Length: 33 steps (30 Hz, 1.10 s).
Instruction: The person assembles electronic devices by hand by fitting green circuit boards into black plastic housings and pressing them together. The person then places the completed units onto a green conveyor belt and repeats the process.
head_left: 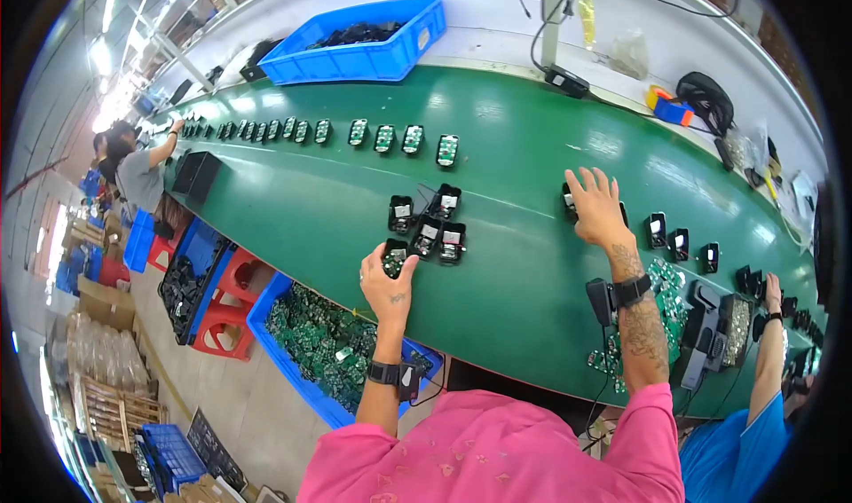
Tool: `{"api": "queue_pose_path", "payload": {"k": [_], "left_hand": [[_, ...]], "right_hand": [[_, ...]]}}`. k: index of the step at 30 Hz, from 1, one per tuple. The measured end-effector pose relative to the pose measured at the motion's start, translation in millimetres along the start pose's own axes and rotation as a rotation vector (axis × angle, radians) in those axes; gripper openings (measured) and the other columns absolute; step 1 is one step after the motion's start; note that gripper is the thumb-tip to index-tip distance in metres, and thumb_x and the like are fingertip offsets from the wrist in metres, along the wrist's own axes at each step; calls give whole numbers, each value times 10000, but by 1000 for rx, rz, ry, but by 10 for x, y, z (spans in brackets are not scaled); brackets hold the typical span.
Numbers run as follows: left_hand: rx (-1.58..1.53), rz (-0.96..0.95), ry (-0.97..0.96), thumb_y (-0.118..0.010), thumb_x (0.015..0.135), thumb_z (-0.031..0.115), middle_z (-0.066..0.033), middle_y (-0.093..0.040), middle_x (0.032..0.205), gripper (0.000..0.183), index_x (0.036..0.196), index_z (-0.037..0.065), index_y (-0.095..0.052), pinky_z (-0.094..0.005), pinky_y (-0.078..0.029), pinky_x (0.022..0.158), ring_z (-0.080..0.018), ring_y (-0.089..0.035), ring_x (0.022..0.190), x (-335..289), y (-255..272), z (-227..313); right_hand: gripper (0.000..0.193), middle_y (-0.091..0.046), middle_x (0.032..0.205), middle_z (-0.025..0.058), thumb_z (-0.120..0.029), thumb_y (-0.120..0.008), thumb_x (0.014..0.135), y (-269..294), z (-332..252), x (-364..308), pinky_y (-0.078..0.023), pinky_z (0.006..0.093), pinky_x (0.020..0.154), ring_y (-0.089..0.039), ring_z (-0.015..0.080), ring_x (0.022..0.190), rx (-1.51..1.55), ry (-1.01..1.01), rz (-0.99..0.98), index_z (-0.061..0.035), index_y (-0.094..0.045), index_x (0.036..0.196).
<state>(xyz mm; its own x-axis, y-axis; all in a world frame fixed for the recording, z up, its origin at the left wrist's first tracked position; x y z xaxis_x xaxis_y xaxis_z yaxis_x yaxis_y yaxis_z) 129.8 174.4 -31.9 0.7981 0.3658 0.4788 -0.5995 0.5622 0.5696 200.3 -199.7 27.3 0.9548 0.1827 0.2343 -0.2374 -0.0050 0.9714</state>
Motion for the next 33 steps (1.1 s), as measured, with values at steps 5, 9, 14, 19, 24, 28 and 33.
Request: {"api": "queue_pose_path", "payload": {"k": [5,9,14,19,24,28,33], "left_hand": [[32,-2,17,-850,754,355,-174,-690,932,513,1029,-28,-647,-395,-503,808,-344,-661,866,135,-35,11],[97,32,-65,-845,756,357,-178,-686,976,530,1045,-36,-638,-402,-503,827,-345,-658,904,131,-8,-41],[-14,-85,-73,-825,774,296,-203,-655,1085,546,1154,-35,-617,-441,-480,905,-381,-619,1017,55,1,-30],[-58,-138,-71,-821,785,294,-203,-652,1056,529,1135,-44,-613,-441,-470,915,-376,-617,1012,-31,99,-171],[566,-1,-219,-839,698,527,-229,-509,1326,943,1385,-4,-471,-507,-406,1001,-403,-490,1205,-182,150,119],[124,26,-286,-829,763,334,-229,-483,1338,810,1392,-15,-458,-484,-393,1039,-395,-462,1235,-399,303,622],[-263,-614,-420,-819,764,271,-275,-462,1391,843,1425,-38,-395,-479,-321,1113,-439,-407,1311,-696,-850,1947]], "right_hand": [[728,-559,1221,188,7,-623,665,-200,191,-35,-375,496,1068,-495,386,1189,164,4,2,-33,-468,1375],[576,-608,1059,195,-132,-703,639,-91,-36,-20,-472,467,932,-562,385,1033,307,-2,52,-1,-543,1177],[580,-626,1079,185,-155,-721,646,-133,-557,-4,-503,478,897,-577,381,1040,488,12,58,-8,-551,1181],[462,-621,1077,132,-113,-706,688,-199,-1456,113,-486,469,844,-584,327,1059,516,53,86,-39,-557,1119],[489,-607,1114,136,-63,-707,724,-267,-1412,1,-480,474,860,-573,328,1076,551,15,115,-19,-526,1177],[507,-612,1107,177,-135,-736,752,241,-690,-642,-492,479,893,-573,356,1094,517,-131,103,-7,-548,1206],[383,-607,1060,185,-136,-753,771,491,324,-1955,-464,458,914,-560,377,1031,398,-613,145,-9,-632,1111]]}}
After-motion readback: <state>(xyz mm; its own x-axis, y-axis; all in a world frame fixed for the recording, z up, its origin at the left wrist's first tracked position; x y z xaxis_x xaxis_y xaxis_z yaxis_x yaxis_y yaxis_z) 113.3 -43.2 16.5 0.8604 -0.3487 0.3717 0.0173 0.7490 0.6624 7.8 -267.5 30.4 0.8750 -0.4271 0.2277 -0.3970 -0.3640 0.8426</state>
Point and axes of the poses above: each hand's wrist, its own x-axis towards the middle knuckle, its own y-axis out of the back of the hand, z = x × y, the point moved 4 cm from there along x, towards the middle knuckle
